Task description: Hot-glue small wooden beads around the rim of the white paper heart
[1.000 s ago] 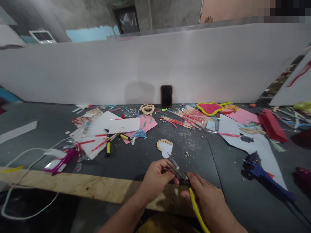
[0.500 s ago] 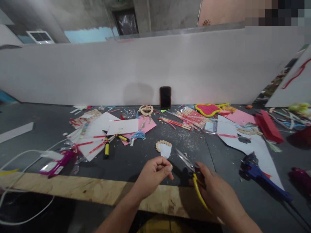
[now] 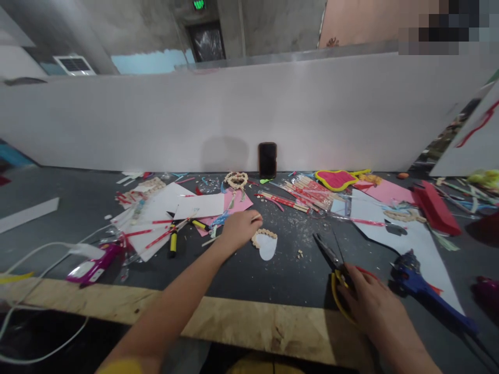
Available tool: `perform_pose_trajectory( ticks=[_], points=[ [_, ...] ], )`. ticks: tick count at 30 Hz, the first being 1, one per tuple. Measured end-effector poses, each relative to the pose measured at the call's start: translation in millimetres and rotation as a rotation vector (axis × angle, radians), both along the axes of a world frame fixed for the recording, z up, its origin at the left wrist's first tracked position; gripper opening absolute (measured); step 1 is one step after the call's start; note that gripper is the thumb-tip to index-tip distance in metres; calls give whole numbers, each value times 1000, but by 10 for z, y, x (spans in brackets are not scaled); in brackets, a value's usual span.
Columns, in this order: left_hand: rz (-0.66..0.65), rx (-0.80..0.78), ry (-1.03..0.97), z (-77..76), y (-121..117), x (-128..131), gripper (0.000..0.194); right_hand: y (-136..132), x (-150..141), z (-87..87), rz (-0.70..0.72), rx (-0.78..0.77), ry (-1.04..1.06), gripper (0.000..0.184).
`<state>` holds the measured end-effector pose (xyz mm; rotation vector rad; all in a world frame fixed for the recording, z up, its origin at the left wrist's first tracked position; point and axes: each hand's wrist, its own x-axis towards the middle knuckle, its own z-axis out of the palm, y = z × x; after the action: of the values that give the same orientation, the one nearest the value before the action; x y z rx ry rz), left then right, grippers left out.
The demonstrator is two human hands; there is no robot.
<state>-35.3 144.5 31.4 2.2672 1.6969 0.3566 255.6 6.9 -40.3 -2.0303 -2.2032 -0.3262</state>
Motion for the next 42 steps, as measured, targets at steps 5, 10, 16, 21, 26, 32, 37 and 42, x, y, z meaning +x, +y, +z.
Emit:
perform_pose_trajectory(
  ticks=[5, 10, 16, 21, 26, 32, 37, 42],
  points=[
    [28, 28, 154, -137, 692, 227, 19, -71, -51, 35, 118, 145, 68, 28],
    [4, 3, 257, -302, 1020, 367, 29, -141, -155, -83, 209, 362, 287, 23],
    [-24, -14, 314, -418, 1118, 385, 26, -131, -160, -154, 219, 289, 365, 18],
    [-53, 30, 319, -364, 1034, 432, 26, -125, -146, -140, 211, 256, 398, 19],
    [-223, 22, 288, -225, 581, 604, 24, -139, -140, -145, 218, 225, 409, 19],
    [-464, -74, 257, -226, -53, 829, 21, -134, -138, -121, 210, 181, 422, 18],
    [-492, -103, 239, -274, -172, 896, 22, -151, -154, -105, 200, 174, 429, 18],
    [-457, -115, 195, -174, -223, 852, 22, -177, -153, -92, 181, 232, 473, 19]
  ],
)
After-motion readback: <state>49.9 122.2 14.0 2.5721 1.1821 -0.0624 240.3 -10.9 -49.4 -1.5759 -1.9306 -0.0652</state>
